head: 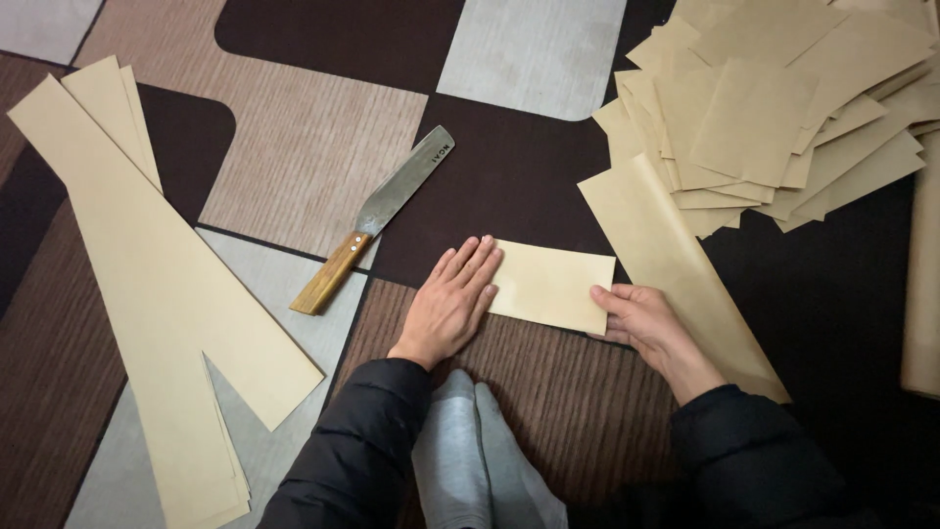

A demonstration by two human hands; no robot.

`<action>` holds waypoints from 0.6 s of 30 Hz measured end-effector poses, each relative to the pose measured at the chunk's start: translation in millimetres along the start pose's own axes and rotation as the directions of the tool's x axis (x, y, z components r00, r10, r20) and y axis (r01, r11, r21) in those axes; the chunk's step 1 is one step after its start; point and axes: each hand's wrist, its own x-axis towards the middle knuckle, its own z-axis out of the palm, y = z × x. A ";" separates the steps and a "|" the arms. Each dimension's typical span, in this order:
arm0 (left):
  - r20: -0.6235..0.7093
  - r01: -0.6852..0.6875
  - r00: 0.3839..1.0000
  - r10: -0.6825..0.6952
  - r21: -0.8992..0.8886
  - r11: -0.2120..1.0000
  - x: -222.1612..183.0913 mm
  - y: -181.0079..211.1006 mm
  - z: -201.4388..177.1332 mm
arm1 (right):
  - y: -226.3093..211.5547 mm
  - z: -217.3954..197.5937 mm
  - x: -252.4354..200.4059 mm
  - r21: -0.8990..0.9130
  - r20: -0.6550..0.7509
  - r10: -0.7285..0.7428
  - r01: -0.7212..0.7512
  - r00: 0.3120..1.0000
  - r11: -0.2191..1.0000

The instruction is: Folding and cutting long strips of paper into smaller rectangular sheets using a knife

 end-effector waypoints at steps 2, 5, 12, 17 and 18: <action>0.021 0.006 1.000 -0.006 0.007 1.000 0.4 1.1 -1.5 | -10.9 6.1 -13.0 -0.009 -0.016 0.000 -0.001 1.000 1.000; 0.024 0.007 1.000 -0.007 0.007 1.000 1.0 1.5 -2.0 | -7.4 4.7 -8.3 -0.003 -0.014 -0.006 0.006 1.000 1.000; 0.028 0.001 1.000 -0.002 0.036 0.999 0.0 -5.3 4.9 | 2.1 6.2 -0.4 -0.018 -0.059 -0.036 0.035 0.998 0.999; 0.035 -0.042 0.999 0.042 -0.004 0.999 -1.4 -15.7 1.2 | 14.7 -3.6 17.0 -0.036 -0.098 -0.093 0.090 0.991 0.995; 0.036 -0.039 0.999 0.039 -0.001 0.999 -1.4 -16.5 -0.1 | 9.7 -1.1 12.4 -0.036 -0.095 -0.093 0.090 0.991 0.995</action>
